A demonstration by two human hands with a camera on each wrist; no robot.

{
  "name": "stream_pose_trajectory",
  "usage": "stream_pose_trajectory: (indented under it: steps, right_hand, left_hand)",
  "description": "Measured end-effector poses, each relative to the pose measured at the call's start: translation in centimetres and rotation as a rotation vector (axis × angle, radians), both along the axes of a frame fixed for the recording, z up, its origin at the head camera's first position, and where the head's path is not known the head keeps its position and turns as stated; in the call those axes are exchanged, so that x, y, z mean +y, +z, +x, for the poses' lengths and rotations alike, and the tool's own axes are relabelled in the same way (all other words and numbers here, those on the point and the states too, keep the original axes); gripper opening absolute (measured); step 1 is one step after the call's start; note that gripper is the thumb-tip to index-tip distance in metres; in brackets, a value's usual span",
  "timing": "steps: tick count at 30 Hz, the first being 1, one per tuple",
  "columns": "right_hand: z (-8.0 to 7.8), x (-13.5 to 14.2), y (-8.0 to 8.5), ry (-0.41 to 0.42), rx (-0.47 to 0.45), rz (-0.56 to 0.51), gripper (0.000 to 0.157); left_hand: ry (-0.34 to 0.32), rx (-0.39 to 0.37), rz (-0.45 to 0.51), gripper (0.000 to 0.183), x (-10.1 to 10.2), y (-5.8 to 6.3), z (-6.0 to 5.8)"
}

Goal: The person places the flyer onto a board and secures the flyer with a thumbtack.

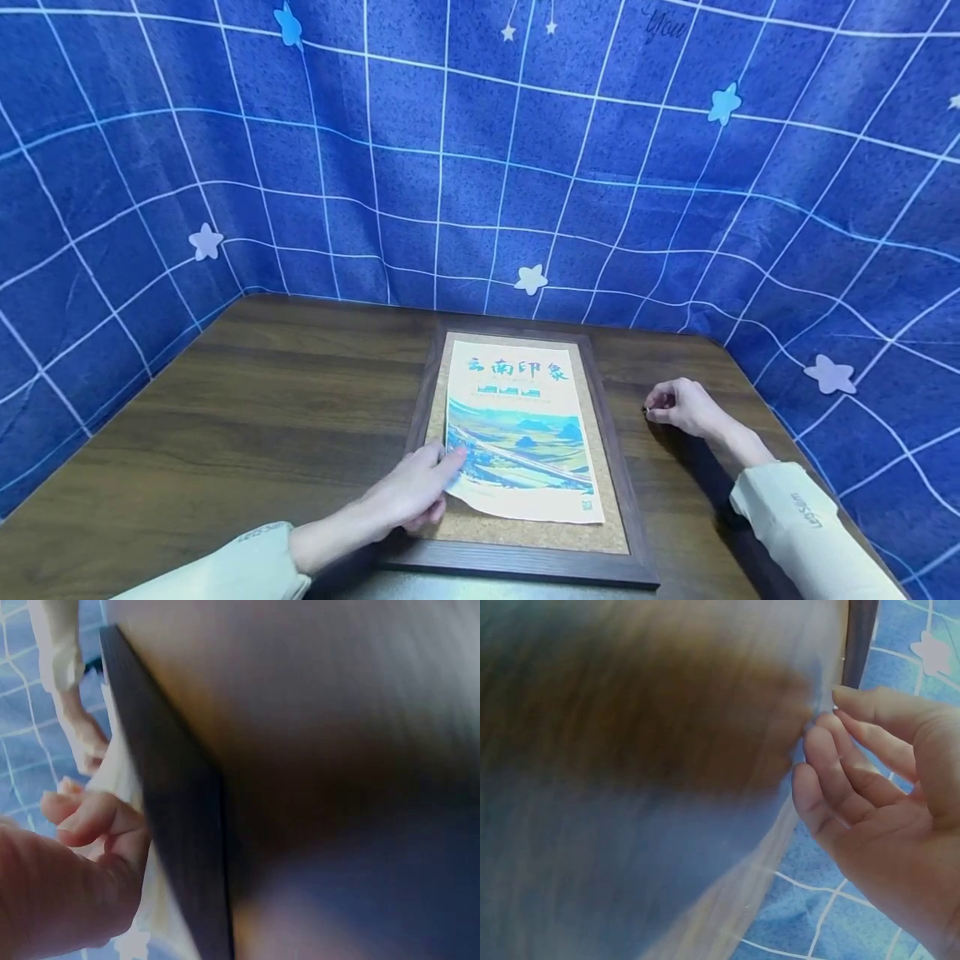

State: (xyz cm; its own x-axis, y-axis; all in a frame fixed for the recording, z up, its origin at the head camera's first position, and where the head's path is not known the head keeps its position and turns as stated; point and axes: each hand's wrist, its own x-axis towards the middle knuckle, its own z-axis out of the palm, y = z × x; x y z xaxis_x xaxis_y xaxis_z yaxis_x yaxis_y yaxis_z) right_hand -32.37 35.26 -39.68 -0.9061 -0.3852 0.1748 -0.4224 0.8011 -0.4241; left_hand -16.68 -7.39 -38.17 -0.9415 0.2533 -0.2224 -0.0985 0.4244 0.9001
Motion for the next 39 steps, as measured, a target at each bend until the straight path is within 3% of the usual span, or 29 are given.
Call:
stream_pose_trajectory:
  steps: [2,6,9,13,16,19,27,32,39]
  right_hand:
    - [0.0,-0.1,0.3,0.003,-0.011,-0.019,0.007]
    - [-0.1,-0.6,0.9,0.003,-0.041,-0.092,0.007]
    - [-0.4,-1.6,1.4,-0.003,-0.054,-0.161,0.007]
    - [-1.5,-4.0,2.2,0.001,-0.016,-0.204,0.007]
    - [-2.7,-6.4,3.1,0.013,0.022,-0.213,0.008]
    - [-4.0,-8.9,4.1,0.015,0.035,-0.217,0.008]
    - [-6.9,-14.7,4.8,-0.054,0.036,-0.167,0.007]
    - [-8.3,-17.6,3.5,-0.092,-0.03,-0.138,0.008]
    - [-9.5,-20.2,1.6,-0.116,-0.05,-0.095,0.006]
  left_hand:
    - [-0.011,0.069,-0.128,0.042,-0.8,0.6,-0.4]
    - [-0.072,0.264,-0.34,0.026,-2.2,1.2,-1.8]
    - [-0.183,0.439,-0.494,0.023,-2.6,1.0,-2.9]
    - [-0.38,0.58,-0.63,0.048,-2.7,0.6,-4.3]
    - [-0.52,0.569,-0.669,0.071,-2.7,0.1,-5.2]
    - [-0.59,0.525,-0.707,0.085,-2.6,-0.4,-5.7]
    - [-0.603,0.504,-0.711,0.091,-2.5,-0.9,-6.0]
    - [-0.604,0.499,-0.706,0.091,-2.4,-0.9,-5.9]
    - [-0.603,0.504,-0.705,0.091,-2.4,-0.9,-5.9]
